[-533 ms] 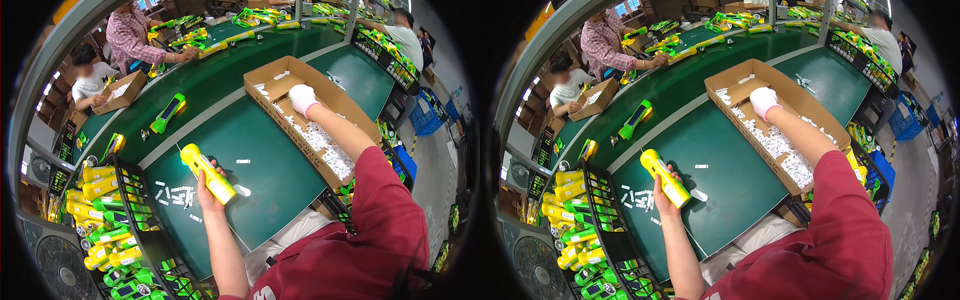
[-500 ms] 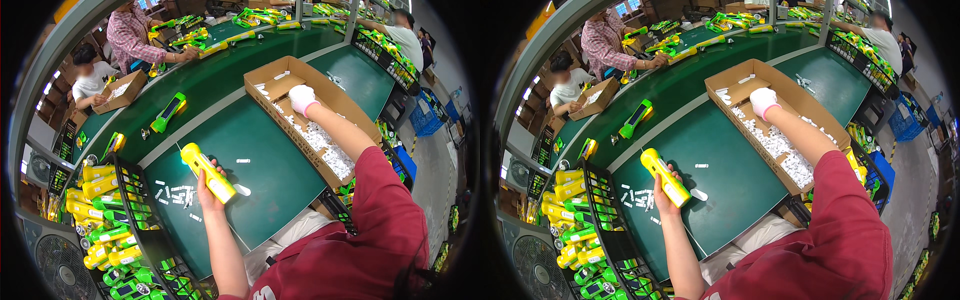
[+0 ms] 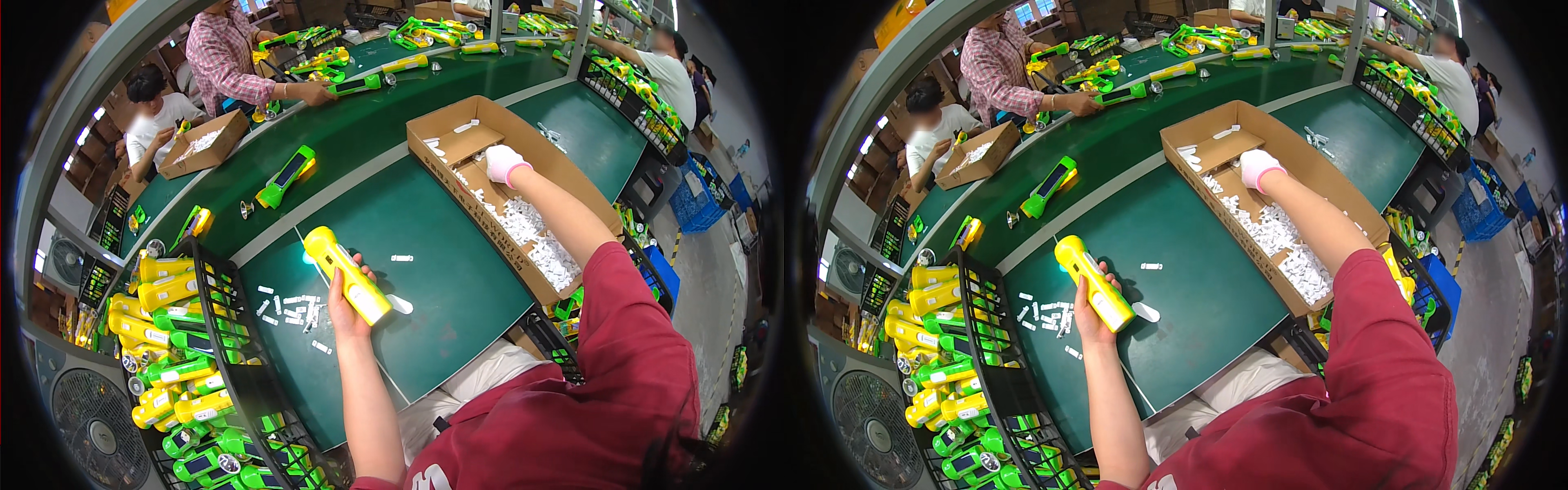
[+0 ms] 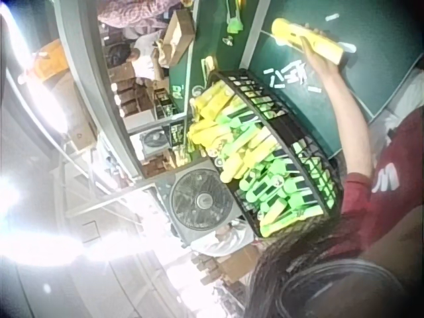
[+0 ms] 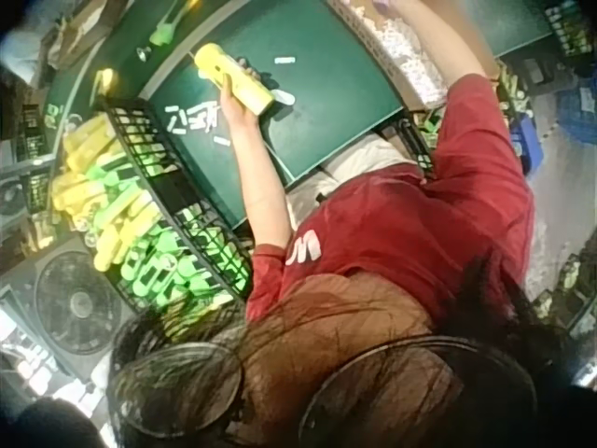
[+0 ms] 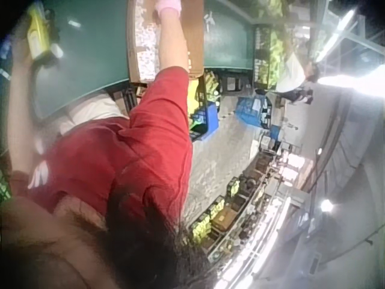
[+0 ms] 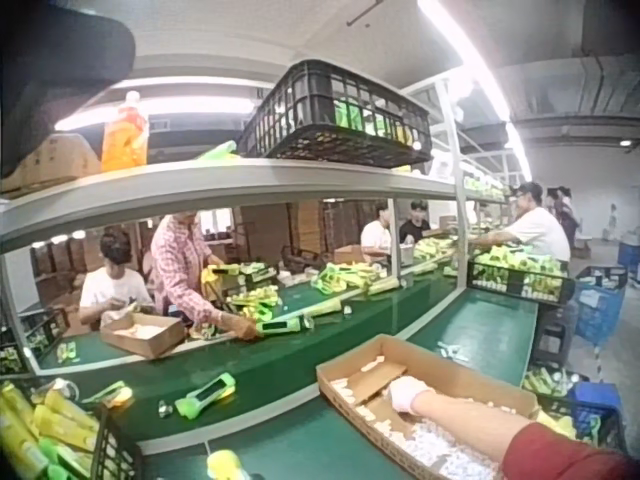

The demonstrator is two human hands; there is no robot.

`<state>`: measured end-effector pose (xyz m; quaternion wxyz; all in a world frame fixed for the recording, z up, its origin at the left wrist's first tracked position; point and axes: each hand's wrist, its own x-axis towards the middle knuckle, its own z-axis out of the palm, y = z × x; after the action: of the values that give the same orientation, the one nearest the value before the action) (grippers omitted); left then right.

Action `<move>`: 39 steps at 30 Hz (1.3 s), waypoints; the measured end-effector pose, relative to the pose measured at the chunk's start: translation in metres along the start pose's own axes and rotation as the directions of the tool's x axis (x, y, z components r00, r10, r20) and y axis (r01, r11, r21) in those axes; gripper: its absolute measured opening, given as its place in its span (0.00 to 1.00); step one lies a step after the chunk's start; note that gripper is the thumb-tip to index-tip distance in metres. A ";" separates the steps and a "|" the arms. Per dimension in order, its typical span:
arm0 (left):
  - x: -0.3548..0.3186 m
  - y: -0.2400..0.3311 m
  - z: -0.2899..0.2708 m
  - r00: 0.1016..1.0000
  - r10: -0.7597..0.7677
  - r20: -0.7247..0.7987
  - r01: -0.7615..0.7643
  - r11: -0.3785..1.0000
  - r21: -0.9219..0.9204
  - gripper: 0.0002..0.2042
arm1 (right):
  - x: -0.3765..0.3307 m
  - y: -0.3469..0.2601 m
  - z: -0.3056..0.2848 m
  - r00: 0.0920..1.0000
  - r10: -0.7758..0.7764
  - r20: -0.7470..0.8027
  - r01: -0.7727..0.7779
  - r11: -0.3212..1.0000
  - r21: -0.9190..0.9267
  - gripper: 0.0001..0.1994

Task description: Assembling components of solar-powered flashlights on a factory production line.

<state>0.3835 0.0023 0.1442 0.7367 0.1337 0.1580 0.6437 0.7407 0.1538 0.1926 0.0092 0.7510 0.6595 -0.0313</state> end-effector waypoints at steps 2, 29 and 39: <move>-0.001 0.000 0.001 1.000 0.003 0.000 -0.003 1.000 0.007 0.20 | -0.002 0.001 0.000 0.998 -0.061 0.027 0.062 0.998 -0.034 0.12; 0.008 -0.017 0.001 0.999 0.012 -0.046 -0.009 0.998 0.067 0.19 | -0.033 0.029 -0.028 0.963 -0.090 0.253 0.017 0.961 0.277 0.10; 0.005 -0.013 -0.005 0.998 0.017 -0.065 -0.013 0.998 0.066 0.20 | -0.034 0.016 0.009 0.964 -0.189 0.187 0.111 0.925 0.364 0.10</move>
<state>0.3935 0.0054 0.1341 0.7214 0.1379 0.2021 0.6478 0.7518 0.1178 0.1855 -0.0543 0.6795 0.6942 -0.2312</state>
